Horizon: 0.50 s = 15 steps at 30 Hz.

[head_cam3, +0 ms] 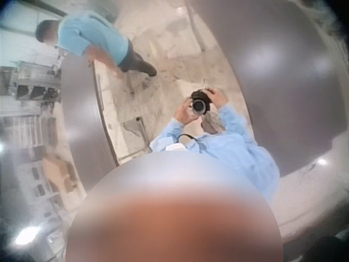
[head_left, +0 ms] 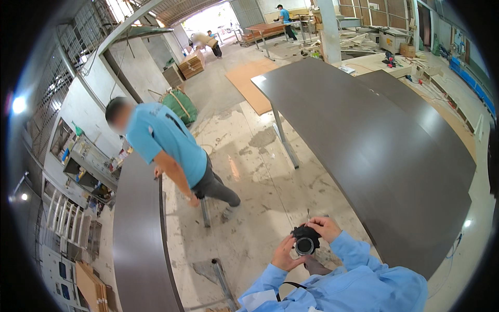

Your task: The person applies a dark substance to the edge of a large gray tabletop using a small cloth, holding a container in the other hand. They move along the edge, repeatedly dabbing the cloth and working on different sections of the tabletop perimeter.

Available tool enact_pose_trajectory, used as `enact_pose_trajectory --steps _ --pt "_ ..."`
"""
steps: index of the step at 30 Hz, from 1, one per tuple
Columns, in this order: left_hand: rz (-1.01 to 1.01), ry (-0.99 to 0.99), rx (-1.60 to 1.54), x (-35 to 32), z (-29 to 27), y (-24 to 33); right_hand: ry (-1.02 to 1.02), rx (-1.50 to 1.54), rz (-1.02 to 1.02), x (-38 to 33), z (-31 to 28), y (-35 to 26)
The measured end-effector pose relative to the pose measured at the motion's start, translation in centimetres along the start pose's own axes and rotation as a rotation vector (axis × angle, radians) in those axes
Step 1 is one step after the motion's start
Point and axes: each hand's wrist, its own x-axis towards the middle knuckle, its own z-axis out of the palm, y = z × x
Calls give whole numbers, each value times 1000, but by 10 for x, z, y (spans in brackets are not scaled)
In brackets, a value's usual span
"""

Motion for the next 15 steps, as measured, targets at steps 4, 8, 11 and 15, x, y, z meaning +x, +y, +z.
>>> enact_pose_trajectory --steps 4,8,11,15 --pt "-41 17 -46 87 -20 -46 -19 6 -40 99 -12 -22" --pt "-26 74 -110 163 -26 -92 52 -33 -134 188 -27 -43" --pt "-4 111 -132 229 -37 -129 76 9 -147 253 -39 -62" --pt "-36 98 -126 318 -51 -177 213 120 -283 348 -49 -91"
